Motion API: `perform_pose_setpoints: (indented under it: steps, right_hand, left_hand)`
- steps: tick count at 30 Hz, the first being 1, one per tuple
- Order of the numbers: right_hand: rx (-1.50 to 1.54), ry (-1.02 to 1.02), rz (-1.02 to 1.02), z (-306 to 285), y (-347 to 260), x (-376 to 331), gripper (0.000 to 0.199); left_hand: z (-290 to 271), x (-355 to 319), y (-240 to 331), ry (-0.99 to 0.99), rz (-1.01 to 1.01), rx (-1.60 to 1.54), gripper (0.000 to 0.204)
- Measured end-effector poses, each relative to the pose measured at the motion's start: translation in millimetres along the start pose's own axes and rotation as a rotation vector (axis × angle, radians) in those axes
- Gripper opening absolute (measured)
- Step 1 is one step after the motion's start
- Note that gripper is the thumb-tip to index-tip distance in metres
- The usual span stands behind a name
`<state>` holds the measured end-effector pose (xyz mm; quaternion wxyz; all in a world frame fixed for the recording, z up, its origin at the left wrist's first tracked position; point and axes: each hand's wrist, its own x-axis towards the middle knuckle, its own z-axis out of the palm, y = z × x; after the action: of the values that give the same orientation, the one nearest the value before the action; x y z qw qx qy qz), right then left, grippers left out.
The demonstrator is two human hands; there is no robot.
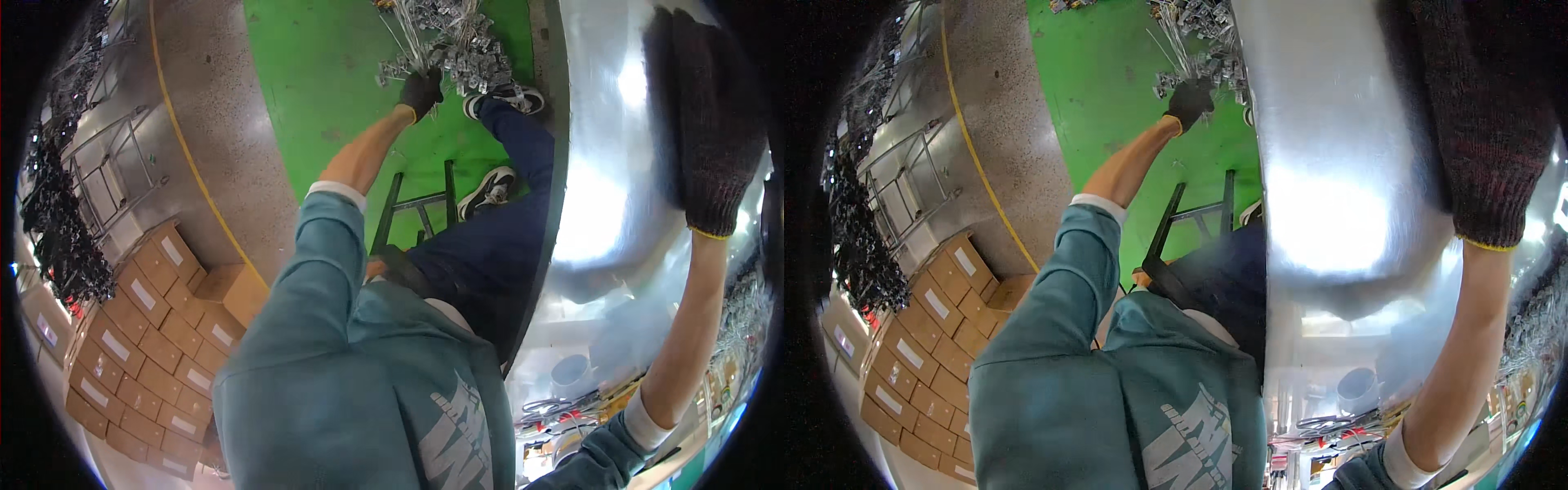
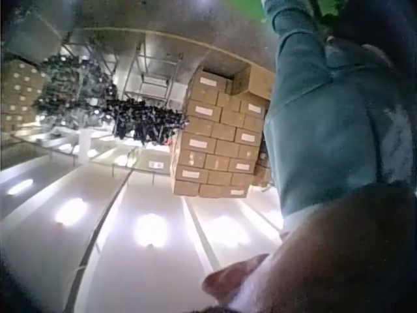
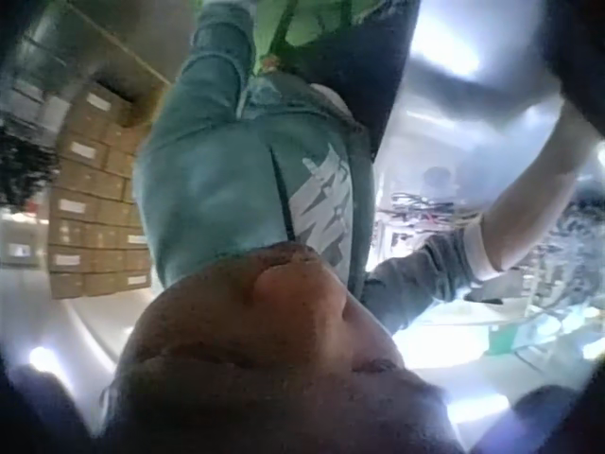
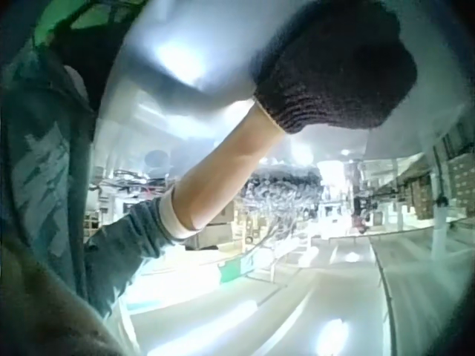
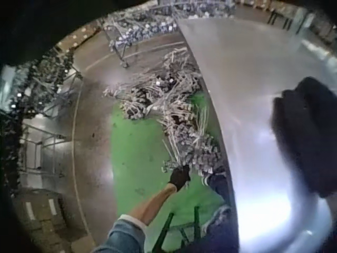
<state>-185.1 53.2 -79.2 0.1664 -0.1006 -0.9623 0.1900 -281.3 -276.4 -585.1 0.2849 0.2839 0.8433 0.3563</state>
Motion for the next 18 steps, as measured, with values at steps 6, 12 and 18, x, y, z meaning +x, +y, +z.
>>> perform_pose_setpoints:
  steps: [6, 12, 18]
  right_hand:
    - [0.049, -0.008, 0.054, 6.4, -14.8, -1.3, 0.022]
    - [0.089, 0.027, 0.14, 20.2, -26.9, -5.6, 0.025]
    - [0.169, 0.097, 0.226, 29.2, -52.9, -6.3, 0.028]
  left_hand:
    - [-54.1, -7.1, 44.5, 0.064, -0.249, -0.355, 0.045]
    - [-154.7, -37.8, 93.2, 0.033, 0.077, 0.347, 0.047]
    - [-239.9, -98.4, 102.3, 0.049, -0.154, -0.291, 0.031]
